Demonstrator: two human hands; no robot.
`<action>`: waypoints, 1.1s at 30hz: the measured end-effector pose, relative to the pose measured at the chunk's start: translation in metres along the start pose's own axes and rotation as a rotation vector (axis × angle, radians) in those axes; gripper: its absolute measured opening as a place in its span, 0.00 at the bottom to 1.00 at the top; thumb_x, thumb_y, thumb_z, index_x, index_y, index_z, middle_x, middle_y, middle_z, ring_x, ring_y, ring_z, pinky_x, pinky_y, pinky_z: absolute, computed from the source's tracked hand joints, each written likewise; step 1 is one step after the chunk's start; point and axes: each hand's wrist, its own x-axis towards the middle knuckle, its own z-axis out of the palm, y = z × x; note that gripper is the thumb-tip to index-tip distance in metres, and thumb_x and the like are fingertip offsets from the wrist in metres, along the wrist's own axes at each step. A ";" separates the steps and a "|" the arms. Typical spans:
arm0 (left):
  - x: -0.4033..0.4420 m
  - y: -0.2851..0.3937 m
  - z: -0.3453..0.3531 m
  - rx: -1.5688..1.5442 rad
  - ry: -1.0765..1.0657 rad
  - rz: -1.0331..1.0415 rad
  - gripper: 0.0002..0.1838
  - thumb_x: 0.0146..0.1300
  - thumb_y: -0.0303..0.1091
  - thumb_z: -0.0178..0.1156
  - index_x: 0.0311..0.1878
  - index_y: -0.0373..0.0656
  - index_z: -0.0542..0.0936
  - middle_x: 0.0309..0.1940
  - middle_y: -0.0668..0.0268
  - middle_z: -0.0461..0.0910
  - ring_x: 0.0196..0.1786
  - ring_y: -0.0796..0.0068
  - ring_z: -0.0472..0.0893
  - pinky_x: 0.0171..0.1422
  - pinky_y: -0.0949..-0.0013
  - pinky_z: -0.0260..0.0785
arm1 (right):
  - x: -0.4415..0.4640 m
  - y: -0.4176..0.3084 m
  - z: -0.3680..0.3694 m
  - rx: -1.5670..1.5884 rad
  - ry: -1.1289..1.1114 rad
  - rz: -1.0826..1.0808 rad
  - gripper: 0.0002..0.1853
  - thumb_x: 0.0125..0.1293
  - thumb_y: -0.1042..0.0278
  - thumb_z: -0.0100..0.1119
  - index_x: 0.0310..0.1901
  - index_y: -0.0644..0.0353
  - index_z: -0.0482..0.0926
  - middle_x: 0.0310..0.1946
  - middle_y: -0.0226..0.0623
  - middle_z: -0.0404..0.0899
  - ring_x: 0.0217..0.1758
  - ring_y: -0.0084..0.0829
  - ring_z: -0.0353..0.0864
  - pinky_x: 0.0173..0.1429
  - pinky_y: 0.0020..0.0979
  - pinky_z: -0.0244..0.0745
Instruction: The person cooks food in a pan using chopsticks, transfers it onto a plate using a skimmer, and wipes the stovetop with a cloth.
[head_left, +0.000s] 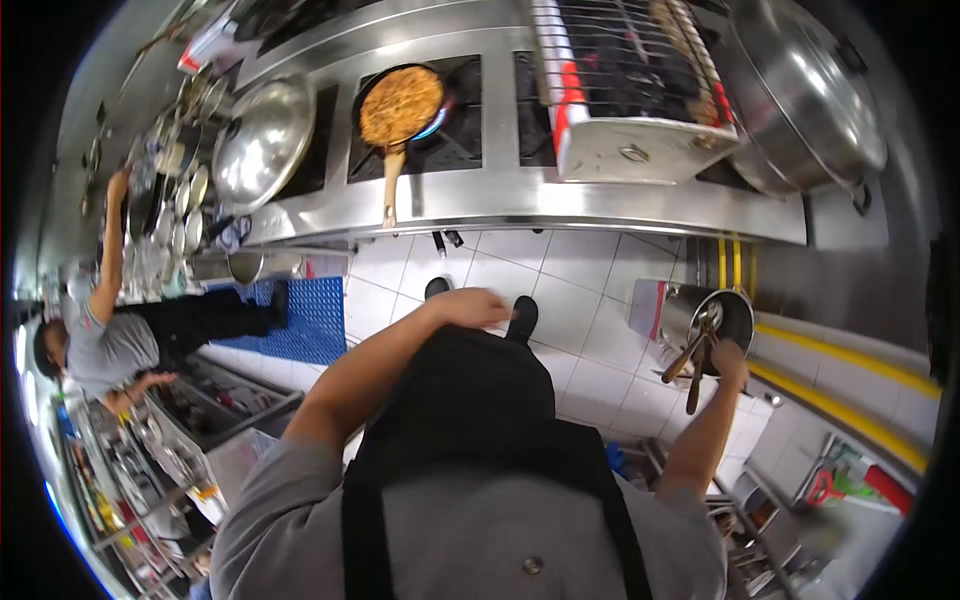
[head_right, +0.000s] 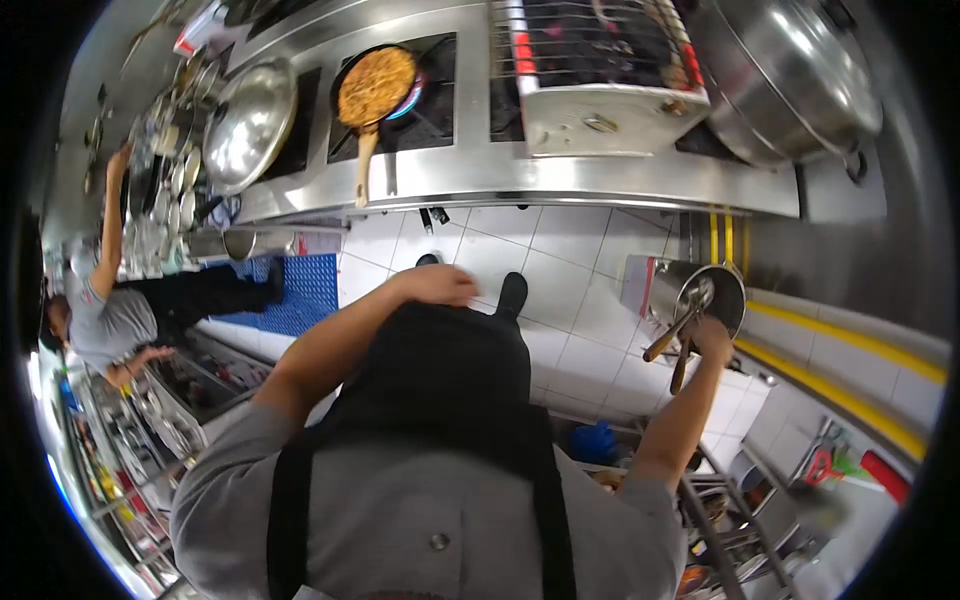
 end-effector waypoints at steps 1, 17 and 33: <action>0.025 0.027 0.002 -0.033 -0.108 0.232 0.23 0.69 0.52 0.50 0.43 0.41 0.82 0.34 0.56 0.83 0.36 0.60 0.80 0.44 0.59 0.70 | 0.019 0.080 0.043 -0.250 0.054 -0.261 0.15 0.62 0.63 0.50 0.33 0.67 0.82 0.36 0.58 0.82 0.42 0.57 0.82 0.45 0.52 0.77; -0.126 0.152 -0.065 -0.726 0.566 0.796 0.20 0.76 0.48 0.44 0.42 0.39 0.74 0.25 0.65 0.75 0.29 0.74 0.78 0.36 0.69 0.73 | -0.281 -0.338 -0.123 1.249 0.297 -0.560 0.16 0.70 0.67 0.53 0.56 0.64 0.75 0.47 0.35 0.78 0.47 0.28 0.78 0.55 0.32 0.75; -0.231 -0.115 -0.157 -0.043 1.006 -0.154 0.18 0.70 0.38 0.47 0.52 0.31 0.69 0.36 0.38 0.80 0.38 0.38 0.80 0.44 0.42 0.72 | -0.143 -0.562 -0.139 0.973 0.538 -0.372 0.16 0.72 0.62 0.50 0.57 0.55 0.78 0.29 0.45 0.82 0.30 0.40 0.81 0.36 0.42 0.73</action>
